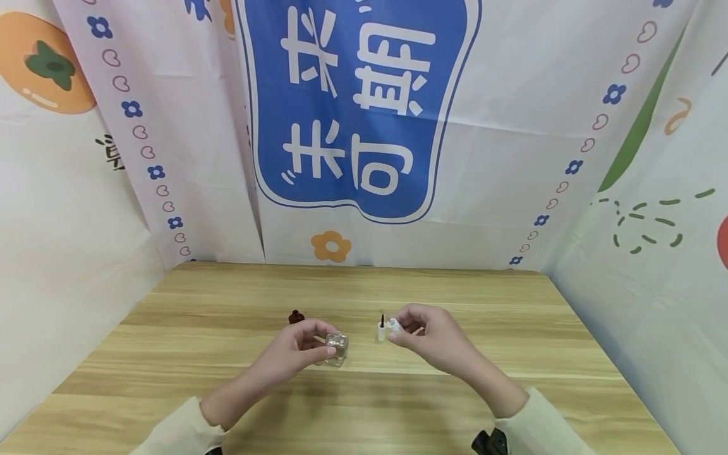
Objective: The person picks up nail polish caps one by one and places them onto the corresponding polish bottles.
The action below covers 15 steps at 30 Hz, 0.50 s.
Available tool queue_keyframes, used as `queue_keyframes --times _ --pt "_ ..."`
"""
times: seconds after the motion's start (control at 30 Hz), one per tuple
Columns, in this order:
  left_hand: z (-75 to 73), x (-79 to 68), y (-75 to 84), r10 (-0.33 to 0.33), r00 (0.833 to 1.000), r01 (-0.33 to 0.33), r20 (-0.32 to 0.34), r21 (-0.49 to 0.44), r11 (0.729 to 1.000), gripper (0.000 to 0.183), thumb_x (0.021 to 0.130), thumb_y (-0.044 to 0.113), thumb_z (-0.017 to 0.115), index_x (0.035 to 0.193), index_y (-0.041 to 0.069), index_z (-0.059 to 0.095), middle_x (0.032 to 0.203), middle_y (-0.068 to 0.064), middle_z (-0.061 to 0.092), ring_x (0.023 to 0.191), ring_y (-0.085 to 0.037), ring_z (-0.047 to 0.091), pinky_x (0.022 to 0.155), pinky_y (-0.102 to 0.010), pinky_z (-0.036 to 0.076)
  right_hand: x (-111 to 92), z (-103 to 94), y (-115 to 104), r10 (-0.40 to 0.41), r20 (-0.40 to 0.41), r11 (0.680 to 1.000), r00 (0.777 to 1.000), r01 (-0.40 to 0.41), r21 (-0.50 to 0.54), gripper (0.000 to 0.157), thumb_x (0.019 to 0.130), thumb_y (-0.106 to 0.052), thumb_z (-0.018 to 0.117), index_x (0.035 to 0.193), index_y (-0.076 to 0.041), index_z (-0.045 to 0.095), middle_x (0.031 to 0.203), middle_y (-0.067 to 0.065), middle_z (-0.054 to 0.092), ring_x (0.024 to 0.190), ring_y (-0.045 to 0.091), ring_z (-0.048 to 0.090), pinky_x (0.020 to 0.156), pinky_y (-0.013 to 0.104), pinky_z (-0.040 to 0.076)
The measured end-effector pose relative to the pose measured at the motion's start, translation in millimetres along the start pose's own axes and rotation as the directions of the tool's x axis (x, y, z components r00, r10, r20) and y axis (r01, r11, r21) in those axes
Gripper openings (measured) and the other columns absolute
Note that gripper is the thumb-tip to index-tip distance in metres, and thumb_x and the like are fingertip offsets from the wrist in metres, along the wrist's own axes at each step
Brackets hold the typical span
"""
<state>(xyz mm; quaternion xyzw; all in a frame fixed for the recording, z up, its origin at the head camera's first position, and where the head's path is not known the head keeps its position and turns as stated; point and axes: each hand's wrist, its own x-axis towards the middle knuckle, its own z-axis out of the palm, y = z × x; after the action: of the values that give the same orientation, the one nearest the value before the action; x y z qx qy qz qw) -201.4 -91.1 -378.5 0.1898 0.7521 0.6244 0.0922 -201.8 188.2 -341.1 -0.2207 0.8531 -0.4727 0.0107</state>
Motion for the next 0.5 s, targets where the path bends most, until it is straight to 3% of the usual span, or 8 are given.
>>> queue_keyframes --times 0.3,0.5 --pt "10.6 1.9 4.2 -0.005 1.0 0.005 0.008 0.028 1.0 0.027 0.085 0.012 0.074 0.108 0.004 0.065 0.099 -0.007 0.066 0.084 -0.022 0.062 0.072 -0.031 0.055 -1.3 8.4 -5.8 -0.18 -0.023 0.981 0.983 0.178 -0.077 0.014 0.089 -0.024 0.072 0.098 -0.013 0.07 0.082 -0.006 0.063 0.073 0.012 0.058 0.064 0.027 0.051" --pt "16.3 1.1 6.3 0.001 1.0 -0.002 0.03 0.015 1.0 0.026 0.084 0.011 0.074 0.107 0.002 0.065 0.096 -0.006 0.066 0.082 -0.019 0.062 0.07 -0.029 0.053 -0.6 10.3 -8.9 -0.259 -0.01 0.963 0.966 0.257 -0.087 0.011 0.09 -0.022 0.072 0.099 -0.015 0.071 0.082 -0.007 0.063 0.069 0.011 0.057 0.061 0.027 0.051"
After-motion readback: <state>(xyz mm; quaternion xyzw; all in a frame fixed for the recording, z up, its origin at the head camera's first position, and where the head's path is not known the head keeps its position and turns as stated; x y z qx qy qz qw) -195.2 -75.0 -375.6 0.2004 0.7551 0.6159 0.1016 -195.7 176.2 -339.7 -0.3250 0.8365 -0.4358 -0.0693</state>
